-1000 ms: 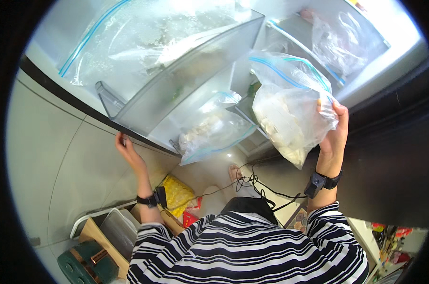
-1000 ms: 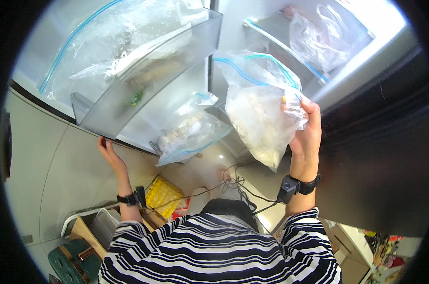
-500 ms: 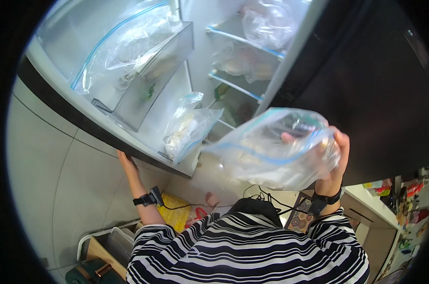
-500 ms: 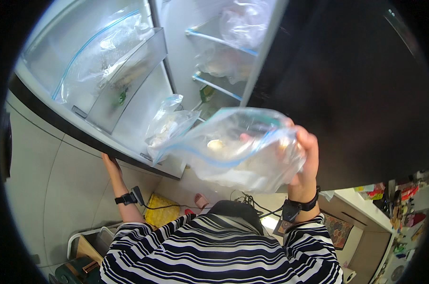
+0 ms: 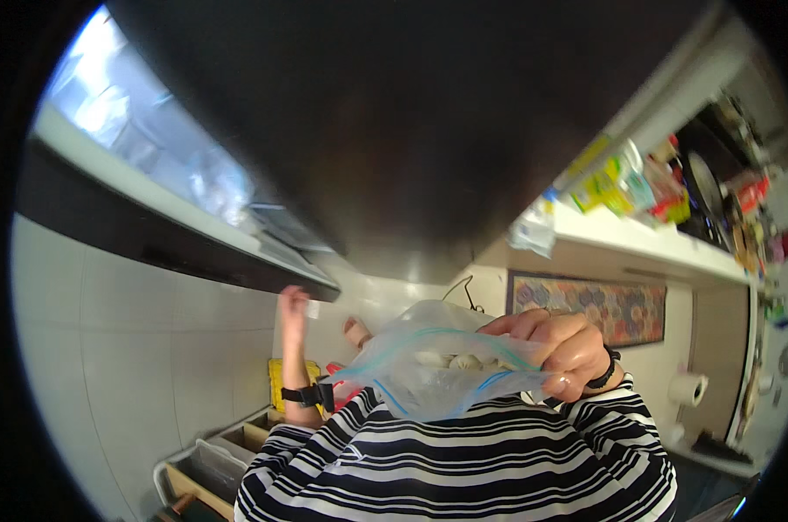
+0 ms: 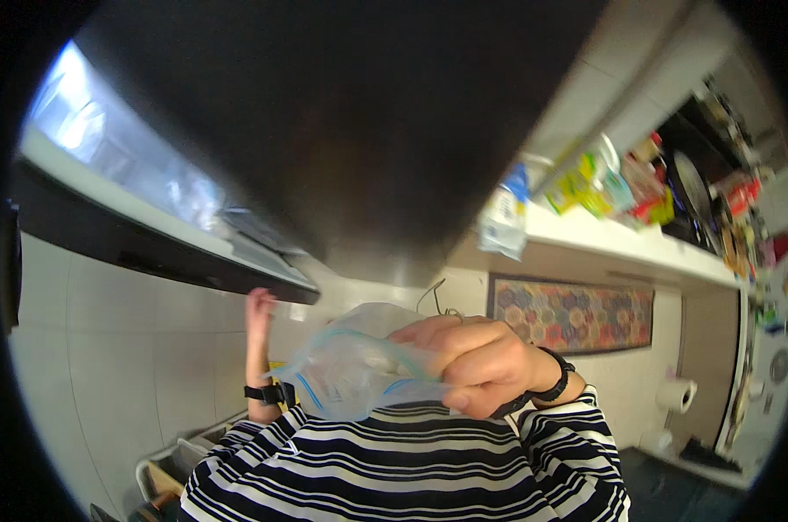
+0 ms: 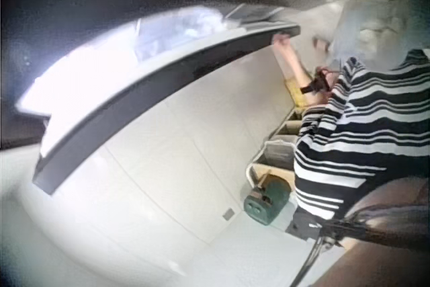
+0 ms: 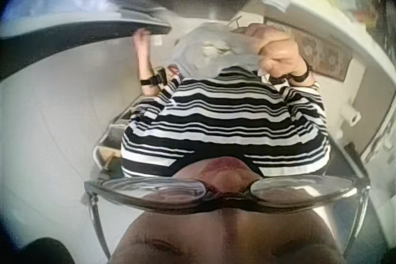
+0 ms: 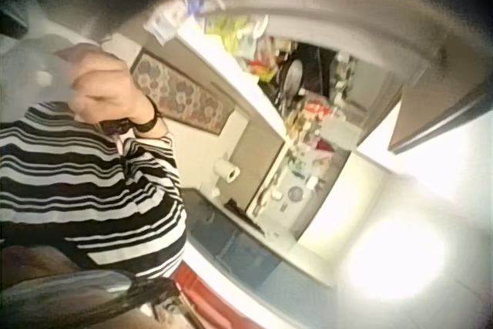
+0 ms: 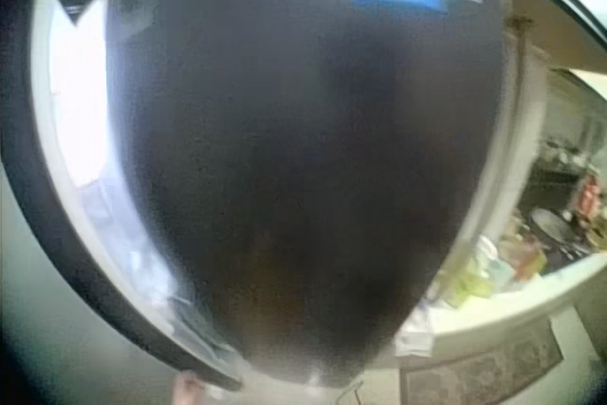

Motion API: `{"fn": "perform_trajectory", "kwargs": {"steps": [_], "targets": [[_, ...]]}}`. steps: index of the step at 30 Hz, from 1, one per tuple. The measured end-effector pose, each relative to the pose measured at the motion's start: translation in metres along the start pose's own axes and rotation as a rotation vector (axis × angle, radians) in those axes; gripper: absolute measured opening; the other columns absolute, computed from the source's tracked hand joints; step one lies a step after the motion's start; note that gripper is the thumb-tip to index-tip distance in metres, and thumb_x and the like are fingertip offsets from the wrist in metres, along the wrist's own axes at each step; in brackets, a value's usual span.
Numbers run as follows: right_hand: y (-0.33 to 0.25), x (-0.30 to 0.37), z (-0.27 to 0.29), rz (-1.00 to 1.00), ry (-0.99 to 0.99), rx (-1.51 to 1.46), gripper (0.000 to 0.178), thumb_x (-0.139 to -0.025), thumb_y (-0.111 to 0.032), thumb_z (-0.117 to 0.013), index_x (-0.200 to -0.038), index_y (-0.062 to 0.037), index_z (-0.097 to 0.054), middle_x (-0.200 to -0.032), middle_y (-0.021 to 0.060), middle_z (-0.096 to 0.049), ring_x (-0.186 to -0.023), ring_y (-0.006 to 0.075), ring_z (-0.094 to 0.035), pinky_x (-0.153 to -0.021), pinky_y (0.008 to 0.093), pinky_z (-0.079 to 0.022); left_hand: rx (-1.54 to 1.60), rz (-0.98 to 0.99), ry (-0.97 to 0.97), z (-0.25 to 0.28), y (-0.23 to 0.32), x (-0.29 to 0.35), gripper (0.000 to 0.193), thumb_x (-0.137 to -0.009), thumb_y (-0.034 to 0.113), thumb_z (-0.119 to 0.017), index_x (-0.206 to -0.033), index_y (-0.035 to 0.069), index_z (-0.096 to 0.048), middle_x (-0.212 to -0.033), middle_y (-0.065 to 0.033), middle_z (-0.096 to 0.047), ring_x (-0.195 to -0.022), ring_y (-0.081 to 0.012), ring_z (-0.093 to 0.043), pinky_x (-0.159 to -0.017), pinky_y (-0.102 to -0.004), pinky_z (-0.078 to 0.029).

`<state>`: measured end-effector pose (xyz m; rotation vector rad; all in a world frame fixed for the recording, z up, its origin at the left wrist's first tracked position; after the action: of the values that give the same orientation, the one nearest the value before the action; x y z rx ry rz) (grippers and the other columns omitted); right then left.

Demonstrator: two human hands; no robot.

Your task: The person rinses rice in a small pot at the sink, transfers the rice into a rice cooker pot, adds water, and starts the rice cooker. The person then retrieves a bag of frozen dumplings from the freezer and places several dumplings into a pan of boiling water on the stove.

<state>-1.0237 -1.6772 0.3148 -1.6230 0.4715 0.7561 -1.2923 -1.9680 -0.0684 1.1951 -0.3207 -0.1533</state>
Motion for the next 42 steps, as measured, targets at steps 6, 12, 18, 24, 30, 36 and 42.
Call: {"fn": "perform_trajectory", "kwargs": {"steps": [6, 12, 18, 24, 30, 36, 42], "targets": [[-0.089, 0.082, 0.065, 0.085, 0.217, 0.165, 0.027, -0.079, -0.009, -0.052, -0.055, 0.0022, -0.049, -0.065, 0.0112, -0.048, -0.072, 0.0290, -0.051, -0.086, 0.0627, -0.035, -0.117, -0.264, -1.504, -0.336, 0.160, 0.176, 0.051, -0.078, 0.012, -0.057, -0.123, 0.001, -0.036, -0.118, -0.0122, -0.047, -0.112, -0.0206, -0.043, -0.092, -0.0303, -0.035], [-0.168, 0.127, 0.123, 0.057, 0.378, 0.420, 0.025, -0.079, -0.010, -0.051, -0.057, 0.0002, -0.048, -0.067, 0.0104, -0.048, -0.081, 0.0297, -0.051, -0.086, 0.0653, -0.033, 0.516, 0.226, -1.927, -0.434, 0.265, 0.243, 0.055, -0.078, 0.023, -0.055, -0.126, 0.006, -0.034, -0.123, -0.0118, -0.041, -0.115, -0.0243, -0.038, -0.094, -0.0373, -0.031], [-0.238, 0.182, 0.178, 0.090, 0.549, 0.674, 0.022, -0.077, -0.008, -0.051, -0.056, -0.0004, -0.049, -0.070, 0.0098, -0.049, -0.080, 0.0305, -0.053, -0.085, 0.0638, -0.035, 1.169, 0.907, -1.867, -0.528, 0.361, 0.287, 0.058, -0.079, 0.033, -0.053, -0.128, 0.012, -0.031, -0.127, -0.0113, -0.036, -0.118, -0.0280, -0.034, -0.097, -0.0443, -0.028], [-0.254, 0.206, 0.221, -0.236, 0.180, 1.273, 0.020, -0.074, -0.014, -0.060, -0.058, -0.0038, -0.053, -0.075, 0.0049, -0.053, -0.077, 0.0225, -0.053, -0.079, 0.0452, -0.047, 1.171, 1.128, -1.861, -0.661, 0.425, 0.327, 0.062, -0.079, 0.044, -0.052, -0.131, 0.018, -0.029, -0.132, -0.0109, -0.031, -0.121, -0.0317, -0.029, -0.099, -0.0513, -0.024], [-0.297, 0.263, 0.299, -0.354, 0.326, 1.355, 0.014, -0.068, -0.012, -0.066, -0.069, -0.0033, -0.055, -0.077, 0.0079, -0.051, -0.070, 0.0239, -0.053, -0.061, 0.0321, -0.043, 0.859, 0.899, -1.685, -0.785, 0.428, 0.344, 0.058, -0.084, 0.051, -0.035, -0.129, 0.014, -0.030, -0.126, -0.0114, -0.037, -0.115, -0.0285, -0.038, -0.095, -0.0525, -0.032], [-0.355, 0.312, 0.356, -0.420, 0.387, 1.182, 0.024, -0.072, -0.022, -0.063, -0.084, -0.0017, -0.058, -0.071, 0.0077, -0.048, -0.061, 0.0226, -0.050, -0.054, 0.0316, -0.041, 0.839, 0.798, -1.799, -0.882, 0.393, 0.354, 0.053, -0.086, 0.041, -0.038, -0.125, 0.004, -0.034, -0.122, -0.0189, -0.042, -0.106, -0.0286, -0.047, -0.087, -0.0419, -0.042], [-0.444, 0.371, 0.436, -0.546, 0.265, 1.571, 0.028, -0.056, -0.007, -0.061, -0.083, -0.0020, -0.055, -0.072, 0.0093, -0.045, -0.063, 0.0247, -0.050, -0.054, 0.0323, -0.043, 1.119, 0.869, -2.037, -0.932, 0.444, 0.408, 0.046, -0.089, 0.030, -0.036, -0.127, 0.004, -0.033, -0.123, -0.0151, -0.043, -0.109, -0.0255, -0.045, -0.092, -0.0403, -0.038]]}}
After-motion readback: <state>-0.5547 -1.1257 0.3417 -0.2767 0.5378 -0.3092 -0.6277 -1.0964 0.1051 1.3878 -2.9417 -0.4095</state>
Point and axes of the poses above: each hand's wrist, its own x-axis away from the middle knuckle, its own z-axis out of the back of the hand, y = z × x, the point moved 10 cm from there along -x, towards the middle knuckle
